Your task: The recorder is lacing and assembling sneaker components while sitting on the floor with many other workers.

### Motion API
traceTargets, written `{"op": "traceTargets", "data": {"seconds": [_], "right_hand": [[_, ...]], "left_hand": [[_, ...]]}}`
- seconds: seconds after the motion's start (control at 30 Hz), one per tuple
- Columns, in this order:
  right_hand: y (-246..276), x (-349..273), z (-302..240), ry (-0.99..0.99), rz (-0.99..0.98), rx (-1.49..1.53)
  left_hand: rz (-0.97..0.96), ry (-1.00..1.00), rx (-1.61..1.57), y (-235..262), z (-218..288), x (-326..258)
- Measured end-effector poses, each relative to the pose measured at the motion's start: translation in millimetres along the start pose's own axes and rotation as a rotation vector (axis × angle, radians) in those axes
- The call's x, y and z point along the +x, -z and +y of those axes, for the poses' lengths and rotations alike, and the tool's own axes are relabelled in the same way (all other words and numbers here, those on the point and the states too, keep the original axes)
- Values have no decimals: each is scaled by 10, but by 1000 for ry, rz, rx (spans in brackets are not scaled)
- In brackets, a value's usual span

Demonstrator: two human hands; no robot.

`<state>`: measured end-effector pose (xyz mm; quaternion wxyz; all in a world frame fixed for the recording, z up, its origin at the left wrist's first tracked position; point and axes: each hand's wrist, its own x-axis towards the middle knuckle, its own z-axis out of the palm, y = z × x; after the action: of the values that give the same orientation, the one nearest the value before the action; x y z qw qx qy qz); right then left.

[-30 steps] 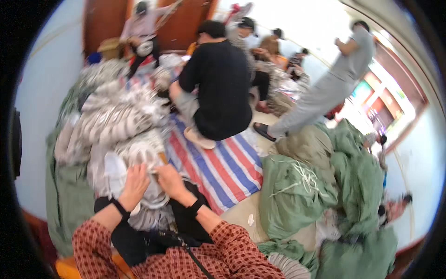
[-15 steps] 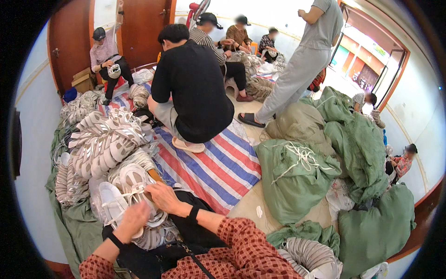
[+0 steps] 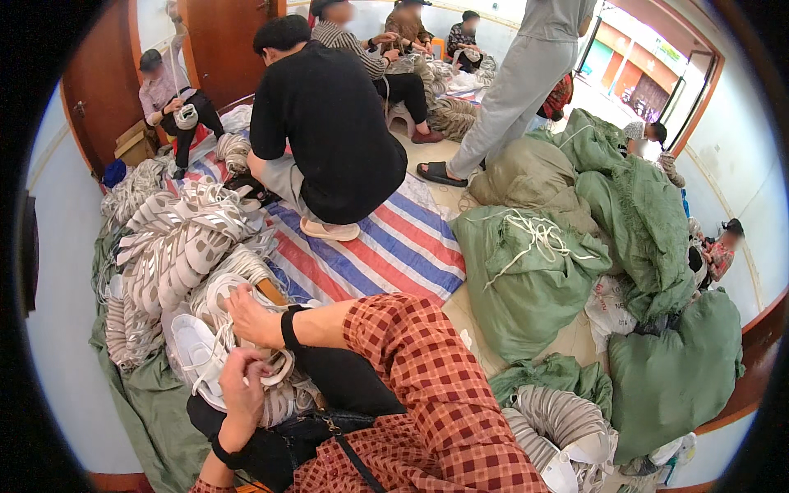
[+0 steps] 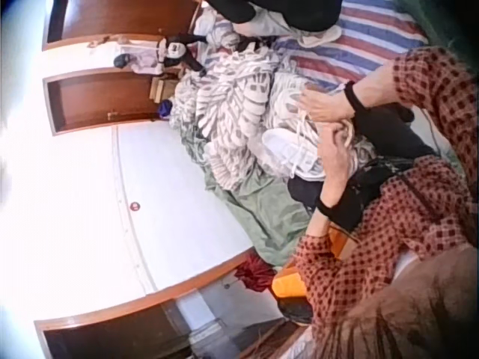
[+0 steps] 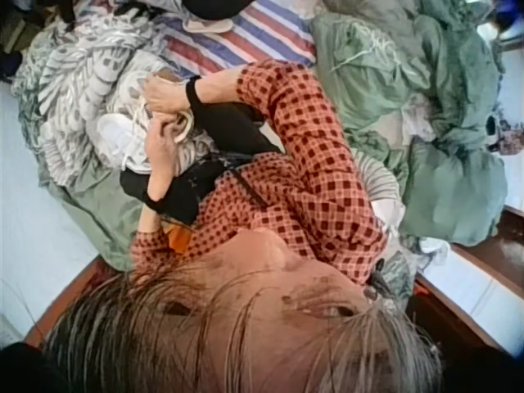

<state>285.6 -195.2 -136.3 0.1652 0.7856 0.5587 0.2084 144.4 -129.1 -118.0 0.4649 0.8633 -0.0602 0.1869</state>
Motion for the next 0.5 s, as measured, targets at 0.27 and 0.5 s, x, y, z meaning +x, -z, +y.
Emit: {"op": "traceTargets", "data": {"seconds": [0.27, 0.5], "right_hand": [[315, -485, -263, 248, 274, 912], [404, -941, -67, -278, 346, 1331]], "left_hand": [[289, 317, -357, 559, -22, 46], [39, 310, -400, 319, 242, 89]]}}
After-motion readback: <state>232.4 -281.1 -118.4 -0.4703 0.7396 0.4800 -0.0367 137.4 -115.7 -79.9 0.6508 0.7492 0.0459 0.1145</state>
